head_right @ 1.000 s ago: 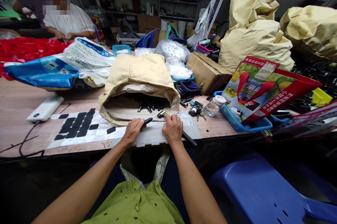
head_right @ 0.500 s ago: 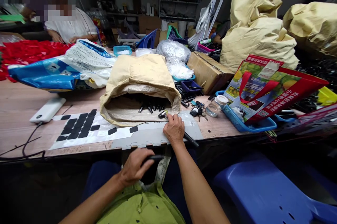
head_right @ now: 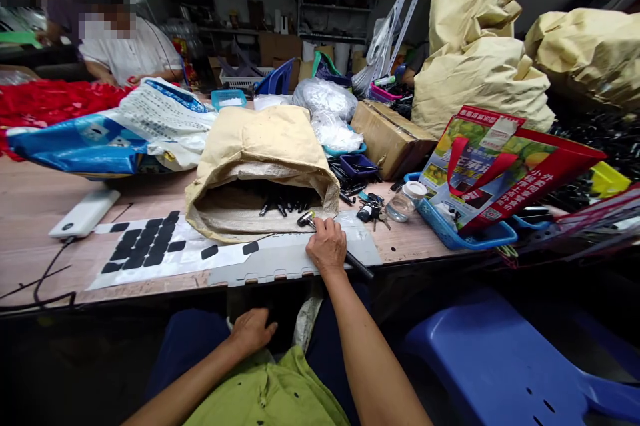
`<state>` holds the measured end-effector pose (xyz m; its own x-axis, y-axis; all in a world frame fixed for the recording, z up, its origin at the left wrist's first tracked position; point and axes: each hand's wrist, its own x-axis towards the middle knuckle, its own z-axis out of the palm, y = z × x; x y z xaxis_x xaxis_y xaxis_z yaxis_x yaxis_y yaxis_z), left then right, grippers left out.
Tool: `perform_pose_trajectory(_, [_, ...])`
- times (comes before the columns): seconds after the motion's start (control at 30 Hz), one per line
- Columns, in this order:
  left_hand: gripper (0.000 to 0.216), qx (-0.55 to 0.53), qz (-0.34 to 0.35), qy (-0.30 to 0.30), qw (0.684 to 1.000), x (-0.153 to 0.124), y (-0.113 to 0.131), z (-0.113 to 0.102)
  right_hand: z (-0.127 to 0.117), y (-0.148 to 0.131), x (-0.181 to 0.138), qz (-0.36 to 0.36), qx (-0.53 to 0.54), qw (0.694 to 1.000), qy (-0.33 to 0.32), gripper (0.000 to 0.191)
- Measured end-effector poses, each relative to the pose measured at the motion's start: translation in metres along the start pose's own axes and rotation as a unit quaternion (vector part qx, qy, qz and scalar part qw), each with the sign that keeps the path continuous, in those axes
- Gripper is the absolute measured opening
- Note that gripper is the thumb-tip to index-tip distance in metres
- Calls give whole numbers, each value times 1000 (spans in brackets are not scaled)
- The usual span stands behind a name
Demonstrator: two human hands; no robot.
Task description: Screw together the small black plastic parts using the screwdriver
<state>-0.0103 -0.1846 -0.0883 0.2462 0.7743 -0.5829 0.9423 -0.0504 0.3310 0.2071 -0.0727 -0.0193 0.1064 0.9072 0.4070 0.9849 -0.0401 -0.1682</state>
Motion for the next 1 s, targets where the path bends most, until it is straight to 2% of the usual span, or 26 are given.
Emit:
perform_pose_trajectory(0.07, [25, -51, 116, 10, 992, -11, 15, -25, 0, -1, 0, 0, -1, 1000, -3, 41])
perform_pose_trajectory(0.13, [28, -138, 208, 30, 968, -13, 30, -67, -1, -2, 0, 1, -1, 1000, -8, 41])
perform_pose_trajectory(0.17, [35, -176, 223, 68, 956, -9, 36, -92, -2, -2, 0, 2, -1, 1000, -11, 41])
perform_pose_trajectory(0.2, [39, -200, 207, 133, 948, 0, 40, -118, -2, -2, 0, 3, -1, 1000, -14, 40])
perform_pose_trajectory(0.3, [27, -188, 102, 369, 905, 44, 42, -186, -2, -3, 0, 5, 2, 1000, -20, 40])
perform_pose_trajectory(0.33, [25, -169, 59, 400, 899, 61, 40, -200, -2, -2, 0, 6, 5, 1000, -20, 40])
perform_pose_trajectory(0.4, [27, -128, -8, 412, 902, 91, 35, -215, -1, -2, 0, 7, 13, 1000, -19, 39])
perform_pose_trajectory(0.5, [30, -78, -54, 375, 922, 115, 27, -215, -1, -2, 0, 4, 14, 1000, -21, 38])
perform_pose_trajectory(0.57, [29, -61, -54, 367, 927, 116, 22, -210, -2, -2, 0, 4, 12, 1000, -22, 38])
perform_pose_trajectory(0.63, [26, -63, -39, 387, 919, 108, 18, -203, -2, -3, 0, 8, 13, 1000, -17, 37])
perform_pose_trajectory(0.73, [22, -94, 39, 426, 899, 88, 16, -186, -2, -3, 0, 18, 15, 1000, -11, 32])
perform_pose_trajectory(0.8, [20, -108, 130, 409, 897, 75, 17, -169, -2, -4, 0, 24, 11, 1000, -9, 28])
perform_pose_trajectory(0.87, [18, -107, 198, 368, 902, 66, 19, -152, -3, -4, 0, 27, 6, 1000, -8, 28])
perform_pose_trajectory(1.0, [17, -105, 218, 348, 906, 64, 21, -132, -3, -2, -3, 18, 3, 1000, -8, 26])
